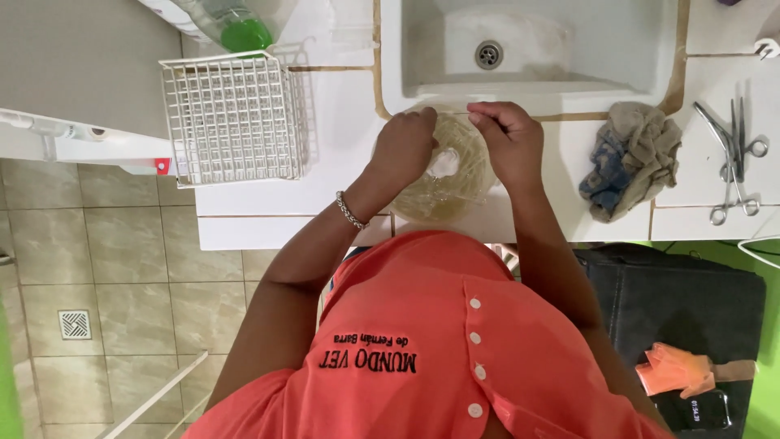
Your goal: Manually cleaning and wiping down medical syringes using a cleaning solution and cotton.
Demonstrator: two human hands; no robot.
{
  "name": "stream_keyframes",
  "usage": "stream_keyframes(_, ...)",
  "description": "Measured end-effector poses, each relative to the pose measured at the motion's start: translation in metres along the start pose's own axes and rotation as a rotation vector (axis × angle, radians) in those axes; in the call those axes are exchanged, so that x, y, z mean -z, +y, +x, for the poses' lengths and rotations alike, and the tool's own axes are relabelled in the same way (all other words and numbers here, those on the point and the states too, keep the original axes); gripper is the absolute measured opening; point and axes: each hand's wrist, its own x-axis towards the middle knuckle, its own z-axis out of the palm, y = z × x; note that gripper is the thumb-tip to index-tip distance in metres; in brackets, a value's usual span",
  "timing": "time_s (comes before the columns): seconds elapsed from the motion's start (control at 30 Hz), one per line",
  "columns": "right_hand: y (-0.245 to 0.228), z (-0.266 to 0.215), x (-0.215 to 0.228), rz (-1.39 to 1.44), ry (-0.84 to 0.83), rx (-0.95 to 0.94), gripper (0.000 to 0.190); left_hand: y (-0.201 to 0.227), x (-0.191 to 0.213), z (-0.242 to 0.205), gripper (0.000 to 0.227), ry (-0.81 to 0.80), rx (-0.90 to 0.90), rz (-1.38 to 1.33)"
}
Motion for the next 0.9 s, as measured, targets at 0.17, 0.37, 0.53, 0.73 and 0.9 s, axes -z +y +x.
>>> stream_keyframes(0.17, -0.021, -0.017, 0.025, -0.008, 0.034, 0.143, 0.010, -0.008, 0.008, -0.005, 0.022, -0.075, 0.053, -0.133)
stream_keyframes(0.37, -0.035, -0.030, 0.046, -0.019, 0.127, 0.338, 0.011, 0.000, 0.049, -0.033, 0.017, -0.080, 0.188, -0.691)
stream_keyframes(0.53, -0.036, -0.039, 0.053, -0.013, 0.180, 0.370, 0.012, 0.015, 0.048, -0.040, 0.015, -0.004, 0.310, -1.386)
stream_keyframes(0.73, -0.023, -0.044, 0.047, 0.076, 0.262, 0.305, 0.010, 0.014, 0.014, -0.028, 0.013, 0.141, 0.420, -2.066)
stream_keyframes(0.9, -0.017, -0.044, 0.041, 0.090, 0.294, 0.291, 0.009, 0.013, 0.006, -0.030, 0.009, 0.072, 0.455, -2.205)
